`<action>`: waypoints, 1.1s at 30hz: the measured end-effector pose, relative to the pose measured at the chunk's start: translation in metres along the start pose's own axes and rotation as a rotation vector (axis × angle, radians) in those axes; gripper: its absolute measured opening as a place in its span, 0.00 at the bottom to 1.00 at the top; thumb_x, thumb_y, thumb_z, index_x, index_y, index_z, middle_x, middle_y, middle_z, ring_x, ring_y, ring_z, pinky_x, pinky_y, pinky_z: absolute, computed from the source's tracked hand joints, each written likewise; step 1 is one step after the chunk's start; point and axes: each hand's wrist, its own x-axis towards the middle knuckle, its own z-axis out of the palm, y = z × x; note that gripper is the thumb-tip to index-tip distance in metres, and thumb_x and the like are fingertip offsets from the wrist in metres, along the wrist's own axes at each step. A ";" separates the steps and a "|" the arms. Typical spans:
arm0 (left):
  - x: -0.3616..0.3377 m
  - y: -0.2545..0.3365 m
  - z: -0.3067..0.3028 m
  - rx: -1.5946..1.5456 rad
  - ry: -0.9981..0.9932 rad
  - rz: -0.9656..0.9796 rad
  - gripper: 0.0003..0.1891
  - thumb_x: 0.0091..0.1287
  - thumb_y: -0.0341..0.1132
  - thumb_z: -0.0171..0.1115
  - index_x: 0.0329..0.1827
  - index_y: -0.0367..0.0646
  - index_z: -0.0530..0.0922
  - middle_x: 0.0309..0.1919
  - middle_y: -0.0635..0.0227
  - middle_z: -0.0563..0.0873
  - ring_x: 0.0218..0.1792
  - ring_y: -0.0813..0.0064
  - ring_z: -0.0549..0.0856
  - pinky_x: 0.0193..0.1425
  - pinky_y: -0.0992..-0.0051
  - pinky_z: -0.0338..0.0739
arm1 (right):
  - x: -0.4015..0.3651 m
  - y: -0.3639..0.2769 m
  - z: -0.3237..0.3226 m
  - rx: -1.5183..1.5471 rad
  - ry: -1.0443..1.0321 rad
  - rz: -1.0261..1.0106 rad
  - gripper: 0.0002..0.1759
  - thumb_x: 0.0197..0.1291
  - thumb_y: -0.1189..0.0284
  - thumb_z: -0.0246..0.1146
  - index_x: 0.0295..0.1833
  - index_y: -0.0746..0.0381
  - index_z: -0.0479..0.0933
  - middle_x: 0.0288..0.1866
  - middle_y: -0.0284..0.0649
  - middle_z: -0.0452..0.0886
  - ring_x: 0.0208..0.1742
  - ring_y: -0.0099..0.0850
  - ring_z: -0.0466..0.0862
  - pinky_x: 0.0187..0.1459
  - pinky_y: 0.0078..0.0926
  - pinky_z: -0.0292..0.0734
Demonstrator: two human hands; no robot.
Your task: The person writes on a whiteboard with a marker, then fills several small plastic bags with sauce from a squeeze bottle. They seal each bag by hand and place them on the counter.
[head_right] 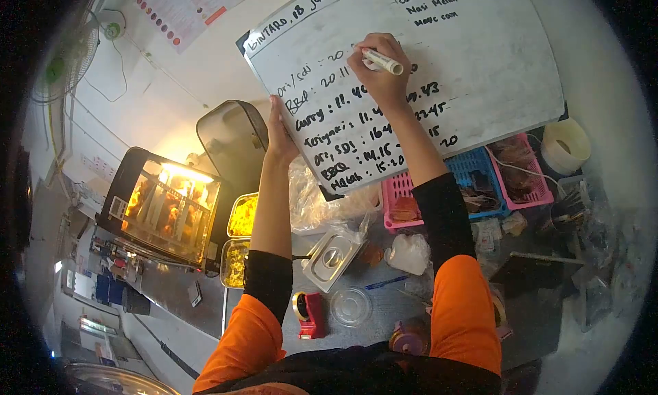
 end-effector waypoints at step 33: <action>-0.003 -0.001 -0.001 -0.007 -0.158 0.114 0.38 0.66 0.62 0.42 0.65 0.36 0.62 0.57 0.55 0.75 0.56 0.60 0.75 0.60 0.62 0.71 | 0.007 -0.167 -0.213 0.102 -0.014 0.512 0.14 0.63 0.68 0.52 0.45 0.69 0.70 0.42 0.44 0.75 0.42 0.34 0.78 0.46 0.30 0.75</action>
